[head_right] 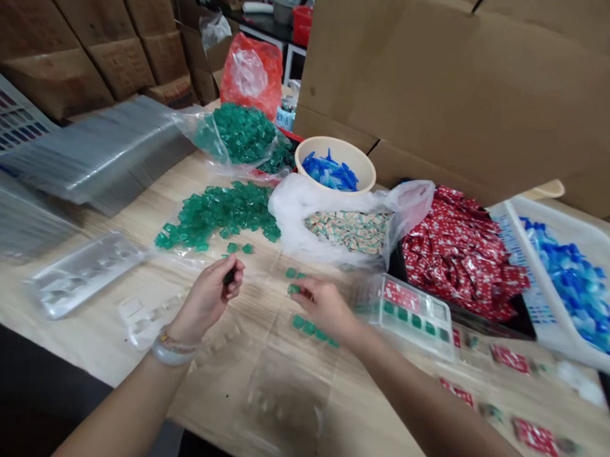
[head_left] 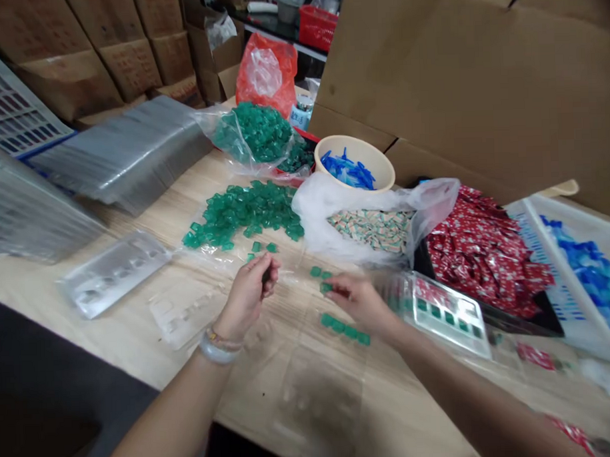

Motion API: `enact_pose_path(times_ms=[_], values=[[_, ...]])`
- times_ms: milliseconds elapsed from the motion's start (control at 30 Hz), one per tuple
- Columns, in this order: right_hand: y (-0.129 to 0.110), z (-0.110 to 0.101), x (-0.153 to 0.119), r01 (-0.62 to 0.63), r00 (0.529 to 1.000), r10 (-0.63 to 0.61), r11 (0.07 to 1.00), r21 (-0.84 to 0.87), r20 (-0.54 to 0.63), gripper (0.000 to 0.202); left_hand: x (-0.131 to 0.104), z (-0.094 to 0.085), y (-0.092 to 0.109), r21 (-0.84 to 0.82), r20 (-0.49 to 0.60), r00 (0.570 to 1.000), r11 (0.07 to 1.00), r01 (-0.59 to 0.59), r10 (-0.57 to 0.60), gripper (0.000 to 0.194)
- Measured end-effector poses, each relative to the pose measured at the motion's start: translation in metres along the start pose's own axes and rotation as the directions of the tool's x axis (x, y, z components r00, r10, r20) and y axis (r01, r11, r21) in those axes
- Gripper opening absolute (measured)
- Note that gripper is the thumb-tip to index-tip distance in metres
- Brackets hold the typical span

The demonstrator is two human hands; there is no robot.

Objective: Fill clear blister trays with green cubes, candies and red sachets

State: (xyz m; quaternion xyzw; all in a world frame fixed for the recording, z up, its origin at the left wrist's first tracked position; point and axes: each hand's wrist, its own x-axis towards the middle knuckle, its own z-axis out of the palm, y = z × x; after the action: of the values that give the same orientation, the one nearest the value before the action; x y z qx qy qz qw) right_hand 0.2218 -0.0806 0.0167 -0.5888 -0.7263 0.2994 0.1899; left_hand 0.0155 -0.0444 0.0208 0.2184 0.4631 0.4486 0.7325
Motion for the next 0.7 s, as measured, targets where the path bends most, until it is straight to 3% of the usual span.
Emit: enact_pose_path(times_ms=[133,267,367,500,600,700], values=[[0.005,0.040,-0.034,-0.038,0.999,0.035,0.974,-0.223,-0.016,0.016,-0.010,0.000,-0.017,-0.040,0.018,0.998,0.997,0.061,-0.060,0.040],[0.003,0.062,-0.041,-0.053,0.998,0.033,0.912,-0.408,-0.055,0.016,-0.020,0.003,-0.024,-0.235,0.128,0.975,0.950,0.207,-0.181,0.034],[0.000,0.059,-0.045,-0.046,0.996,0.004,0.897,-0.440,-0.095,0.023,-0.026,0.002,-0.023,-0.318,0.209,0.942,0.893,0.320,-0.263,0.026],[-0.019,0.042,-0.049,0.045,0.960,-0.145,0.923,-0.383,-0.238,0.033,-0.034,0.004,-0.023,-0.308,0.285,0.913,0.874,0.376,-0.293,0.027],[-0.040,0.032,-0.045,0.208,0.952,-0.256,0.943,-0.261,-0.169,0.028,-0.041,0.012,-0.026,-0.252,0.398,0.856,0.858,0.447,-0.329,0.036],[-0.049,0.024,-0.046,0.276,0.943,-0.300,0.947,-0.166,-0.142,0.022,-0.051,0.022,-0.030,-0.190,0.496,0.784,0.835,0.517,-0.373,0.045]])
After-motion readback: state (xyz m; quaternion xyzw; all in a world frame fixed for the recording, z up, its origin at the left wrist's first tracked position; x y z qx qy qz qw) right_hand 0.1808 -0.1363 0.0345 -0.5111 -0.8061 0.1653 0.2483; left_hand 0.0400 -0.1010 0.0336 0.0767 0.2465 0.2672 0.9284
